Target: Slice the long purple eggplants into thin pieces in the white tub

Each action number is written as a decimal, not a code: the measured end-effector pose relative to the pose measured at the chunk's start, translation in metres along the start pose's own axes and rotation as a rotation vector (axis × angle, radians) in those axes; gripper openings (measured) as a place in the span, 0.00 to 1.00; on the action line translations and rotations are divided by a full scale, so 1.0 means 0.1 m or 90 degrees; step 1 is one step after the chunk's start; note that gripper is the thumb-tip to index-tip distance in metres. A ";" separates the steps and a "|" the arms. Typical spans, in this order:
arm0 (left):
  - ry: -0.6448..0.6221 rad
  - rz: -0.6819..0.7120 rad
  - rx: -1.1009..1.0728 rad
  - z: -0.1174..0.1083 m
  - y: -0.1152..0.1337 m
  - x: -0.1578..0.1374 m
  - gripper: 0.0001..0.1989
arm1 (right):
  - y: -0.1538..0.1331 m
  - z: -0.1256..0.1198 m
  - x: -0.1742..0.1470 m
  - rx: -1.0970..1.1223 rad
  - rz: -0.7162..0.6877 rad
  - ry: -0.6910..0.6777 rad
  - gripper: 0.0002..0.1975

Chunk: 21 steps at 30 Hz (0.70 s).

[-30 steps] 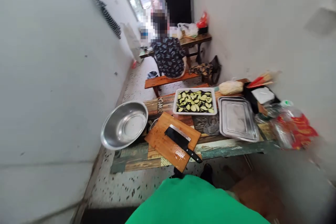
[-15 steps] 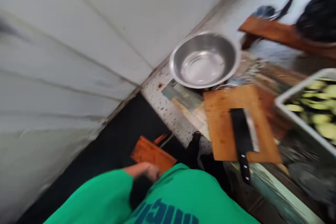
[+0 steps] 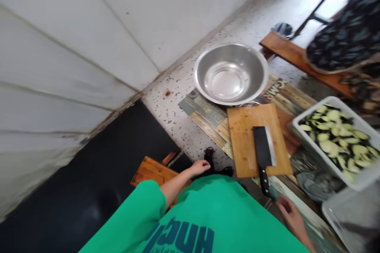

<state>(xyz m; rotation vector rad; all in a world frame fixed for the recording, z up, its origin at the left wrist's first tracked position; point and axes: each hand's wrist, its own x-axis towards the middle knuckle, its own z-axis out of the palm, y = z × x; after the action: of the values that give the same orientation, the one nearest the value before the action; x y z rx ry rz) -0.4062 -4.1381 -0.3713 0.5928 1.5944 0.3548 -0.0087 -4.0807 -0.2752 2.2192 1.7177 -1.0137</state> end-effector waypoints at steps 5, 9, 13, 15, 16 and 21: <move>-0.193 0.050 -0.099 0.28 0.81 0.21 0.16 | -0.40 0.14 -0.05 0.029 -0.131 0.055 0.35; -0.236 -0.163 -0.254 0.73 1.05 0.23 0.19 | -0.69 0.26 0.05 -0.001 -0.031 0.019 0.28; -0.165 -0.226 -0.353 1.06 1.10 0.19 0.19 | -0.73 0.15 0.09 -0.032 0.016 -0.028 0.19; -0.133 -0.214 -0.346 1.08 1.12 0.17 0.21 | -0.67 0.04 0.06 -0.043 0.011 -0.007 0.15; -0.120 -0.203 -0.337 1.05 1.13 0.16 0.23 | -0.62 0.00 0.03 -0.045 0.005 0.011 0.15; -0.216 -0.096 -0.248 0.67 1.15 0.09 0.29 | -0.30 -0.03 -0.30 0.018 0.017 0.099 0.14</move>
<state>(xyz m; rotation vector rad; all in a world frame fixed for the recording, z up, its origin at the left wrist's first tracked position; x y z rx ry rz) -0.3211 -4.0470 -0.3228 0.2164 1.1932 0.4153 -0.0374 -4.0933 -0.2469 2.3908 1.7392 -0.8860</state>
